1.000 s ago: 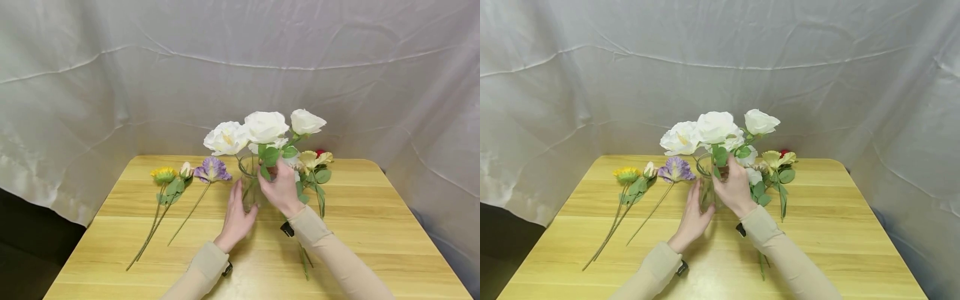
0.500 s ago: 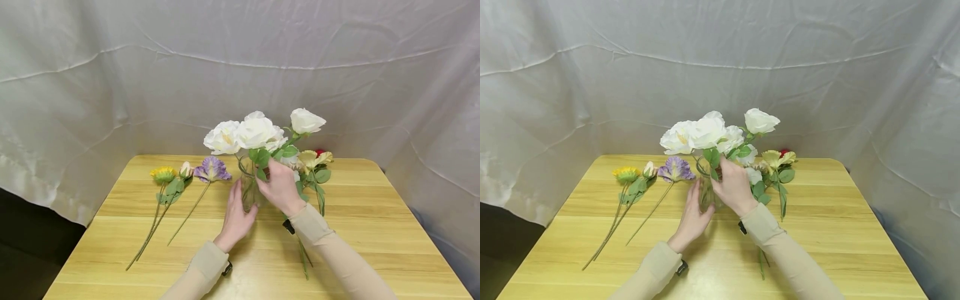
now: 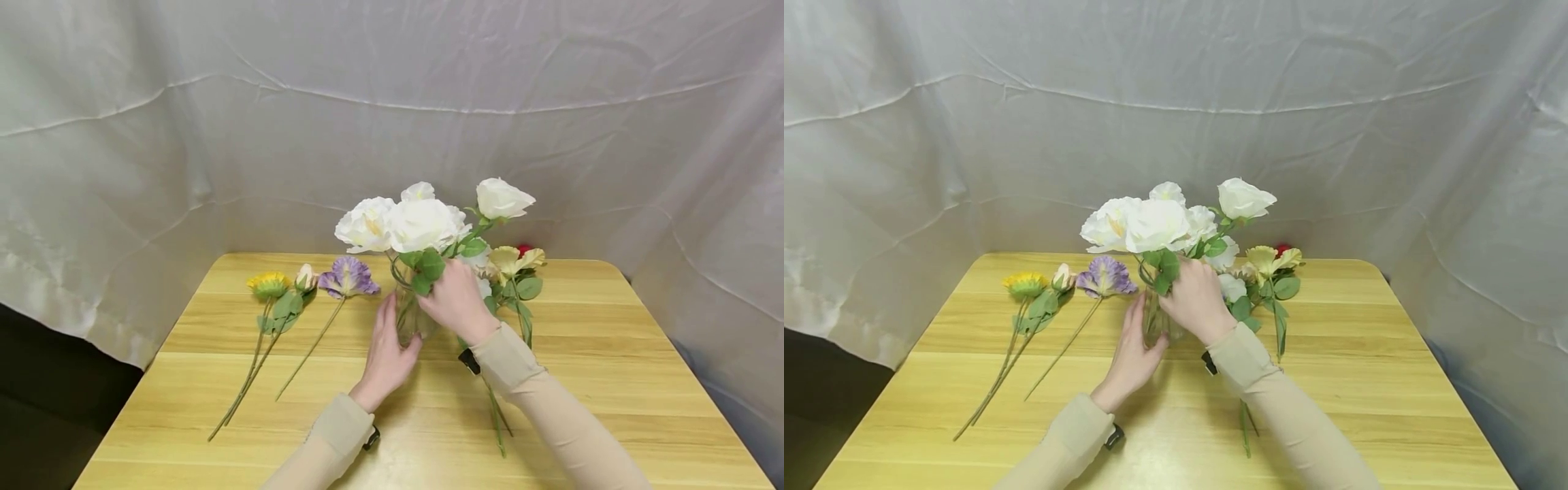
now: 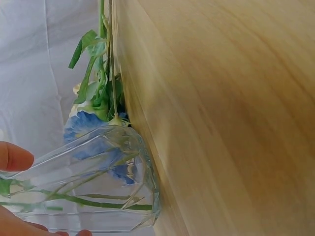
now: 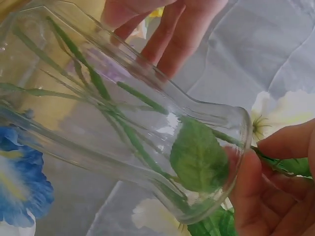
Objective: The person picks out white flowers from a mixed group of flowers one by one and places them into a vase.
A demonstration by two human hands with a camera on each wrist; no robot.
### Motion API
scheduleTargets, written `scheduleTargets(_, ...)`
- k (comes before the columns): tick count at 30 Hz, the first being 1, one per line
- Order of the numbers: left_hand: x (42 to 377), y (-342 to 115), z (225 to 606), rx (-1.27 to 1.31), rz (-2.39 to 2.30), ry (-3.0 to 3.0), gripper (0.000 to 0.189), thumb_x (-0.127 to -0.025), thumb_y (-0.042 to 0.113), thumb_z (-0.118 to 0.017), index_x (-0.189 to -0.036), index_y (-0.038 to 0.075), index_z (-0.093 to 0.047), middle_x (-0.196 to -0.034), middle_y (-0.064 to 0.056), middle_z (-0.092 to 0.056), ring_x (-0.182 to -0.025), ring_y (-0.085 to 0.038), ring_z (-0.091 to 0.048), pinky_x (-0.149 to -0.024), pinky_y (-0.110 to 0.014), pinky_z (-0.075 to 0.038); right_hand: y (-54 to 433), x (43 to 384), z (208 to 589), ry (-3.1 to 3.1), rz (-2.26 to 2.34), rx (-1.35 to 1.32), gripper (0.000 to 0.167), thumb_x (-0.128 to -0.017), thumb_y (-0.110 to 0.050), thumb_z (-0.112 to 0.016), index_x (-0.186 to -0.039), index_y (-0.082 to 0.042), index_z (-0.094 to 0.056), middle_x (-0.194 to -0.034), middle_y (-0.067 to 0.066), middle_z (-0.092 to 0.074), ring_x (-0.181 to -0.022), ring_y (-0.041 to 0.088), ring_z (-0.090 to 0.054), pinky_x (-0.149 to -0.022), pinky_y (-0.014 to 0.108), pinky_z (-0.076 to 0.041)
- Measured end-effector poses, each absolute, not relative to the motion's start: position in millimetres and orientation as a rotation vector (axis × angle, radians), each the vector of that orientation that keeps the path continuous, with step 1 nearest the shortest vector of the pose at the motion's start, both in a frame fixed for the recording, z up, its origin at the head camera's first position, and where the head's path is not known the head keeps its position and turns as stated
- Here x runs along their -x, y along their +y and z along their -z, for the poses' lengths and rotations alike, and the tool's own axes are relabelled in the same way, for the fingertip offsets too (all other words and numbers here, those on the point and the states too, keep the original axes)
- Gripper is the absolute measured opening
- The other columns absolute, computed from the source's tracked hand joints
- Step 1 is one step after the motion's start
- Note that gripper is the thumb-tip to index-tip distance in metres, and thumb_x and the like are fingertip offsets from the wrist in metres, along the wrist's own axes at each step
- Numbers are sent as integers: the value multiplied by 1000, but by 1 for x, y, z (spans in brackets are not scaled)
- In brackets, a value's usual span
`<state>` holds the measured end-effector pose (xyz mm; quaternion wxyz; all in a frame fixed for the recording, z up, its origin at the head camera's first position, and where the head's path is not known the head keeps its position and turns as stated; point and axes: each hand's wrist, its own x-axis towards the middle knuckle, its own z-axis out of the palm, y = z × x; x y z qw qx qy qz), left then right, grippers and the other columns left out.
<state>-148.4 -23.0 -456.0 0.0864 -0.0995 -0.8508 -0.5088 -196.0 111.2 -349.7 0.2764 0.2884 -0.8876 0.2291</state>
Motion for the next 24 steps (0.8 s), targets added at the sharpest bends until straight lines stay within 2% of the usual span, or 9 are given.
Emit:
scheduleTargets(15,148,-22,455,301,1521,-2540,86,-91,15,-65,-161,6,-16,-166,-18,-20,-151,-38,-30,-123,-59,-31,117,201,336,-2590,-544,-810,9,-78,-4,-63,-72,-9,-59,-61,6,-60,-52,18,-53,-49,32,-51)
scheduleTargets(18,148,-22,455,300,1522,-2544,86,-91,14,-65,-161,6,-16,-167,-17,-20,-151,-39,-29,-123,-59,-30,119,201,333,-2604,-564,-830,8,-79,-4,-63,-74,-9,-61,-64,7,-63,-56,19,-58,-52,34,-54)
scheduleTargets(24,146,-23,455,290,1547,-2565,87,-92,15,-64,-162,7,-14,-168,-17,-17,-152,-39,-27,-123,-59,-29,124,199,333,-2538,-652,-891,5,-88,-6,-60,-89,-4,-65,-81,12,-69,-69,24,-66,-63,37,-59)
